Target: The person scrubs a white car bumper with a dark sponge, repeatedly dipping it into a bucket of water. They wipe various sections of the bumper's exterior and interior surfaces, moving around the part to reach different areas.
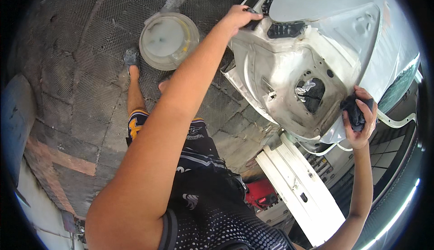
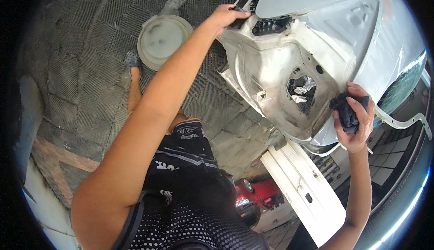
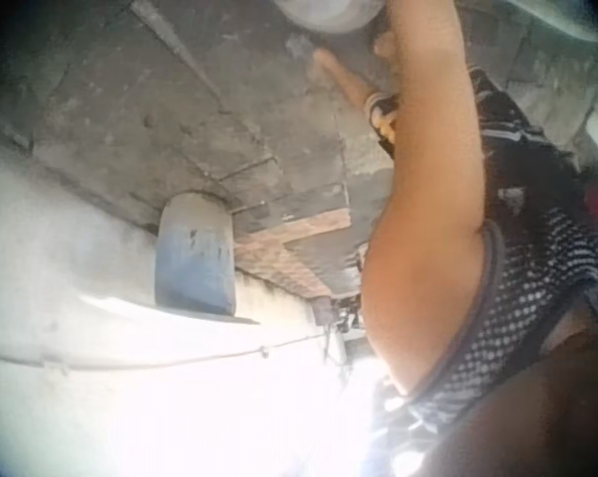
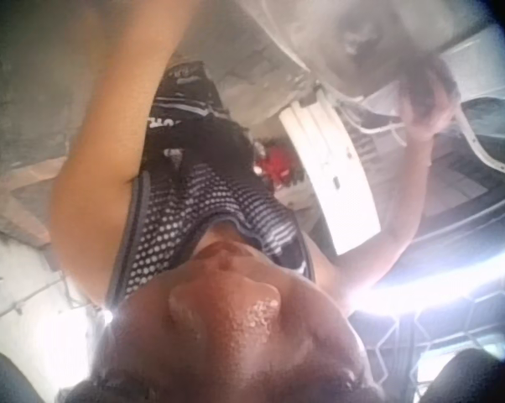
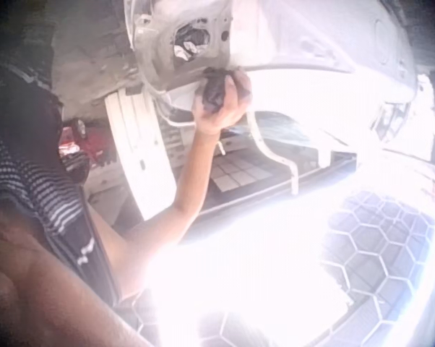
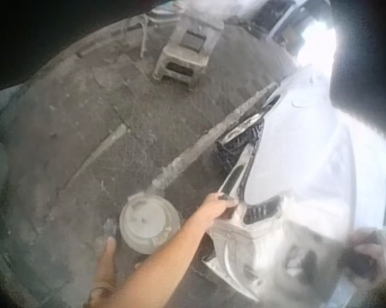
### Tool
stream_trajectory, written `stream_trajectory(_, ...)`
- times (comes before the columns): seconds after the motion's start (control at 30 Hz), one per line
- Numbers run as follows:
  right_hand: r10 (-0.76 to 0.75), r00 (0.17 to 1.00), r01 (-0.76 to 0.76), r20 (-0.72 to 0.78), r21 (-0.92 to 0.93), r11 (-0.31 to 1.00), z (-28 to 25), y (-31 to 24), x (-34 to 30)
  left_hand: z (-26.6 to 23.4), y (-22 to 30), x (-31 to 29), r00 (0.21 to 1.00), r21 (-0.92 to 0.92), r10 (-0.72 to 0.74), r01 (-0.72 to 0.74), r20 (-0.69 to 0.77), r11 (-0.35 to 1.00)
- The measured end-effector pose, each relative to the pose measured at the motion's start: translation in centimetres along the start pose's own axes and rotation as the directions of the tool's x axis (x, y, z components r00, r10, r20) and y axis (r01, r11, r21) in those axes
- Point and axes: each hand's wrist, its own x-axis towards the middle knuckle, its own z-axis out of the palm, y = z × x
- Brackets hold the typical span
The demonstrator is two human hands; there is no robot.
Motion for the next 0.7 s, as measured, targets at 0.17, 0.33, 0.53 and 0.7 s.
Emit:
stream_trajectory(0.17,-0.024,1.0,0.024,0.002,0.009,1.0,-0.1,0.3,0.5,-0.6,-1.0,0.7,0.989,0.074,0.073,-0.064,-0.127,0.995)
stream_trajectory(0.33,0.015,1.0,-0.015,0.003,0.007,1.0,0.0,0.2,-0.5,-0.1,-1.1,-0.8,0.987,-0.119,0.019,-0.038,-0.156,0.992)
stream_trajectory(0.53,0.019,1.0,-0.019,-0.004,-0.007,1.0,0.1,0.1,0.2,-0.4,-3.2,2.3,0.944,0.104,0.043,-0.009,-0.326,0.995)
stream_trajectory(0.7,0.044,0.999,-0.044,-0.008,0.015,0.999,0.3,0.1,-0.8,1.7,-3.2,0.2,0.978,0.114,0.123,-0.105,-0.169,0.988)
